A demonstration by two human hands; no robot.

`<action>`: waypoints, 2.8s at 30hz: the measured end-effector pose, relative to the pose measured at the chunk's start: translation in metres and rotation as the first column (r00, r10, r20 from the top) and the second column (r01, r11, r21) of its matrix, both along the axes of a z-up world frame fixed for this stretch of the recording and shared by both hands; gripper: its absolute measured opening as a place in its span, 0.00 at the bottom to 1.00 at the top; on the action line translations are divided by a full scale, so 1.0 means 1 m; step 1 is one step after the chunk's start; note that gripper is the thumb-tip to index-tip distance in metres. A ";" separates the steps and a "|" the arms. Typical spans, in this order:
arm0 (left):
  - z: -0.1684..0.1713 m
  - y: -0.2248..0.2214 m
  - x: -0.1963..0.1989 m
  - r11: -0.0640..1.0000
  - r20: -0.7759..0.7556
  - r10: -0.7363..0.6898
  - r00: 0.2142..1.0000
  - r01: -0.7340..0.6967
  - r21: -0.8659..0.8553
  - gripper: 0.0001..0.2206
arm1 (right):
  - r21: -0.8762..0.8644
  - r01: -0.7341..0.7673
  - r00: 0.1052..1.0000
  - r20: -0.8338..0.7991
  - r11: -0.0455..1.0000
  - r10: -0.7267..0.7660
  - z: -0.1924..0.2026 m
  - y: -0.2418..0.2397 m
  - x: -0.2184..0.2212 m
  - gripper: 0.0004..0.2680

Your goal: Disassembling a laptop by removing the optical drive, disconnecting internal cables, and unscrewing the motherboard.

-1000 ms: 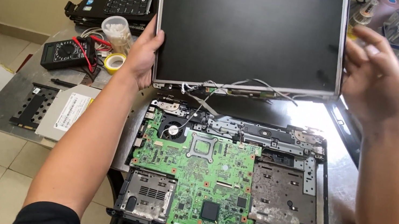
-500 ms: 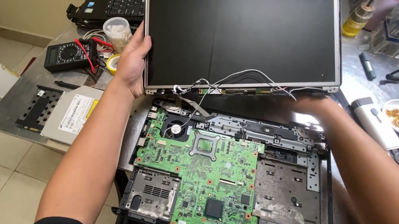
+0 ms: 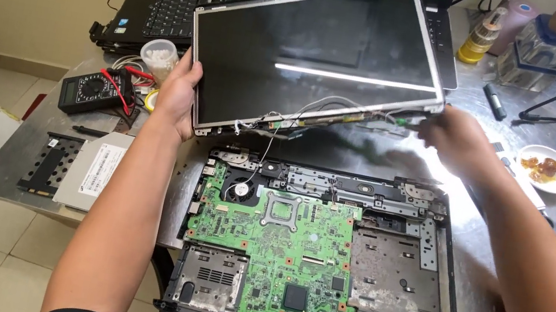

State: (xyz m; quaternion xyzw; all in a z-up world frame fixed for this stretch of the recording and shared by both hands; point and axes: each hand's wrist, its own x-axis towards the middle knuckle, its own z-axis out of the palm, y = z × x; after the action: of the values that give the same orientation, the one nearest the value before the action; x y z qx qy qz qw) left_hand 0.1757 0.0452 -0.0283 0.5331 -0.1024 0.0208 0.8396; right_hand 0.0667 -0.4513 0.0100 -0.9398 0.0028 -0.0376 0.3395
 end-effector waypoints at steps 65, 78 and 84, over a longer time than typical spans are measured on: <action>0.049 -0.082 -0.018 0.047 0.039 0.304 0.952 -0.055 0.997 0.26 | 0.534 0.276 0.954 -0.052 0.799 -0.295 0.049 0.026 -0.072 0.15; 0.125 -0.135 -0.117 0.199 0.205 -0.755 0.623 -0.079 0.977 0.31 | 0.504 -0.241 0.962 0.239 0.829 0.134 0.041 0.070 -0.102 0.07; 0.090 -0.155 -0.118 0.084 0.147 -0.848 0.509 -0.145 0.986 0.44 | 0.393 -0.324 0.945 0.106 0.860 0.308 0.029 0.091 -0.111 0.06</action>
State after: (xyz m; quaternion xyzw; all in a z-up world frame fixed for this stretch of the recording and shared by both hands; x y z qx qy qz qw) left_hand 0.0581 -0.1099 0.0620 0.8054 -0.5676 -0.0742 0.1535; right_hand -0.0444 -0.3606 0.0386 -0.8355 -0.1503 0.0015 0.5285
